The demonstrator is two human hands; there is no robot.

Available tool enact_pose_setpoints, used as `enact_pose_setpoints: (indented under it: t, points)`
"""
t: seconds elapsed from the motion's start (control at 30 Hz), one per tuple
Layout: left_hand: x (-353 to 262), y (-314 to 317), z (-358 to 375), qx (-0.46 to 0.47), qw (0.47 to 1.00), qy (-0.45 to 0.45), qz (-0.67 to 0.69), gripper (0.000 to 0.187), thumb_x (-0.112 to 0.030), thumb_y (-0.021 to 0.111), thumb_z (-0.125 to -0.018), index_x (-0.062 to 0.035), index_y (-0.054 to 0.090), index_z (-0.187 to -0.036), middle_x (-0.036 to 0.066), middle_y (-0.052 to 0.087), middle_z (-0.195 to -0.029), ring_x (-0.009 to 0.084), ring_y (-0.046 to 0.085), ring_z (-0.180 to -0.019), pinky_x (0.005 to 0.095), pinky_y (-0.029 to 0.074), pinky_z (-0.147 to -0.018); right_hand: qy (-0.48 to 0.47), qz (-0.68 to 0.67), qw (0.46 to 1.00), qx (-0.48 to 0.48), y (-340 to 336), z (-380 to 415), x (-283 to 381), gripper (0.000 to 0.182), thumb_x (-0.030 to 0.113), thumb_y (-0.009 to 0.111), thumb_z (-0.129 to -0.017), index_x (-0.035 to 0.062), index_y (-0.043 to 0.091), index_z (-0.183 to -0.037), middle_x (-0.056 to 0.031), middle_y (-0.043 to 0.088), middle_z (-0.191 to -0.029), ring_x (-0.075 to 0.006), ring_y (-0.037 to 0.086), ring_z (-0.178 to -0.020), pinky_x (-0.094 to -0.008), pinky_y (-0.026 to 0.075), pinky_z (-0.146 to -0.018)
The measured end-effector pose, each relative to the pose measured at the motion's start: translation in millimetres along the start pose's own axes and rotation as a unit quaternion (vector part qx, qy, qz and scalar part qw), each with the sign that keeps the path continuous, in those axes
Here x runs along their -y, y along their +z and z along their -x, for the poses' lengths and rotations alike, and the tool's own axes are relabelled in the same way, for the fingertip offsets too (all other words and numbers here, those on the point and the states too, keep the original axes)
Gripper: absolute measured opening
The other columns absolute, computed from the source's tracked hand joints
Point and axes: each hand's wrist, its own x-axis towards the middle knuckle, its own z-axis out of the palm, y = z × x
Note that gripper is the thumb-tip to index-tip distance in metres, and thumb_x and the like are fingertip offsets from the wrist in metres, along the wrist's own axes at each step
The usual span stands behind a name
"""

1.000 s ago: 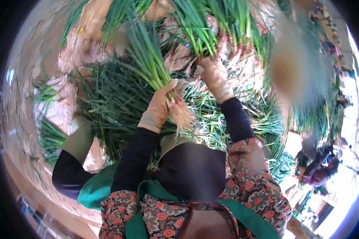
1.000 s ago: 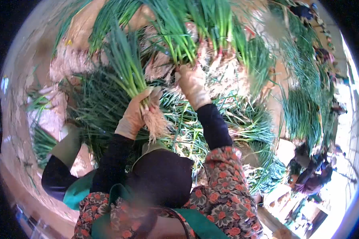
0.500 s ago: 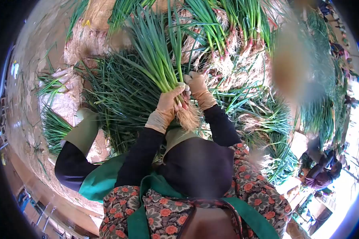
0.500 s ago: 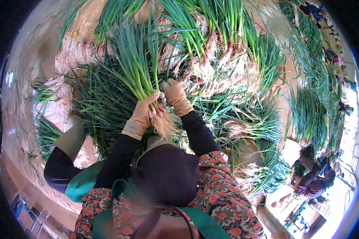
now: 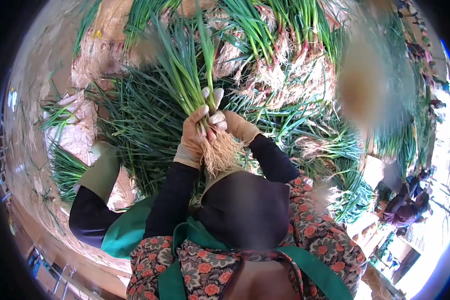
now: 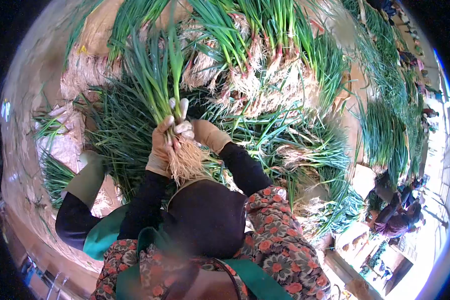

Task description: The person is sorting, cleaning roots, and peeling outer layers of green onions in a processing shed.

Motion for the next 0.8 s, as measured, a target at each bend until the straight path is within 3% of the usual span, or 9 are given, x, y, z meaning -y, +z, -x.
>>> enact_pose_setpoints:
  t: [0.03,0.13,0.2,0.27,0.4,0.57,0.67,0.7,0.8]
  points:
    - [-1,6,-3,0.007,1.0,-0.014,0.015,0.043,-0.01,0.056,-0.085,-0.0116,0.047,-0.126,0.011,0.053,-0.126,0.0155,0.05,-0.066,0.0322,0.044,-0.065,0.049,0.047,0.995,0.078,-20,21,21,0.019,0.014,0.055,-0.082,0.0062,0.06,-0.099,-0.0095,0.065,-0.089,-0.02,0.062,-0.083,-0.0327,0.046,-0.07]
    - [-14,0,-18,-0.021,0.996,-0.048,0.076,0.042,-0.011,0.056,-0.086,-0.0103,0.047,-0.127,0.01,0.059,-0.112,0.0143,0.05,-0.066,0.0314,0.044,-0.065,0.136,-0.147,0.978,0.057,-99,49,80,0.027,0.024,0.058,-0.084,0.0032,0.057,-0.101,-0.0189,0.064,-0.085,-0.0326,0.063,-0.074,-0.0382,0.051,-0.068]
    - [-15,-4,-25,-0.033,0.994,-0.081,0.06,0.033,-0.011,0.057,-0.085,-0.006,0.051,-0.118,0.006,0.06,-0.088,0.0144,0.052,-0.066,0.0306,0.044,-0.065,-0.011,0.111,0.951,-0.29,-122,27,18,0.029,0.025,0.058,-0.084,0.0034,0.056,-0.103,-0.0185,0.064,-0.084,-0.0328,0.063,-0.073,-0.0383,0.051,-0.068]
    - [-8,-7,-29,-0.032,0.996,-0.086,0.007,0.027,-0.01,0.058,-0.085,-0.0044,0.053,-0.111,0.005,0.059,-0.079,0.0151,0.053,-0.066,0.0298,0.044,-0.064,0.067,0.15,0.875,-0.454,-154,26,26,0.031,0.025,0.058,-0.084,0.0036,0.056,-0.106,-0.0177,0.065,-0.082,-0.0328,0.063,-0.077,-0.0371,0.05,-0.073]
    - [0,-6,-32,-0.191,0.936,-0.005,-0.295,0.022,-0.02,0.058,-0.086,0.0009,0.056,-0.093,0.011,0.058,-0.068,0.0221,0.059,-0.054,0.0346,0.054,-0.059,0.157,0.224,0.904,-0.329,-149,26,51,0.026,0.025,0.058,-0.084,0.0028,0.06,-0.097,-0.0187,0.064,-0.077,-0.0318,0.063,-0.076,-0.0386,0.05,-0.069]
    - [-3,-4,-30,-0.208,0.92,-0.066,-0.324,0.03,-0.025,0.061,-0.084,0.0008,0.057,-0.098,0.013,0.06,-0.069,0.02,0.058,-0.052,0.0288,0.049,-0.046,-0.058,0.189,0.948,-0.248,-84,68,67,0.028,0.022,0.06,-0.084,0.0054,0.061,-0.107,-0.0203,0.062,-0.098,-0.0329,0.06,-0.09,-0.0366,0.047,-0.08]
    - [-4,-23,-34,-0.197,0.908,-0.067,-0.364,0.026,-0.023,0.059,-0.085,-0.0002,0.058,-0.096,0.012,0.06,-0.07,0.0199,0.058,-0.051,0.0277,0.048,-0.044,-0.007,-0.013,0.995,-0.098,-90,80,51,0.038,0.034,0.054,-0.09,0.006,0.058,-0.115,-0.0191,0.063,-0.101,-0.0309,0.059,-0.091,-0.0341,0.045,-0.083]
    - [-6,-28,-32,-0.177,0.909,-0.067,-0.37,0.021,-0.02,0.058,-0.086,-0.0006,0.059,-0.094,0.012,0.061,-0.07,0.02,0.058,-0.052,0.0288,0.049,-0.046,-0.009,-0.008,0.993,-0.117,-93,76,47,0.041,0.038,0.048,-0.093,0.0036,0.059,-0.113,-0.0158,0.064,-0.094,-0.0228,0.061,-0.085,-0.0307,0.046,-0.078]
    - [-2,-35,-24,-0.212,0.897,-0.066,-0.382,0.02,-0.019,0.057,-0.086,-0.0001,0.058,-0.093,0.011,0.061,-0.069,0.0205,0.058,-0.051,0.0298,0.049,-0.046,0.16,-0.375,0.911,-0.062,-99,49,63,0.035,0.036,0.052,-0.091,0.0039,0.061,-0.102,-0.0065,0.063,-0.075,-0.0154,0.057,-0.063,-0.0266,0.045,-0.056]
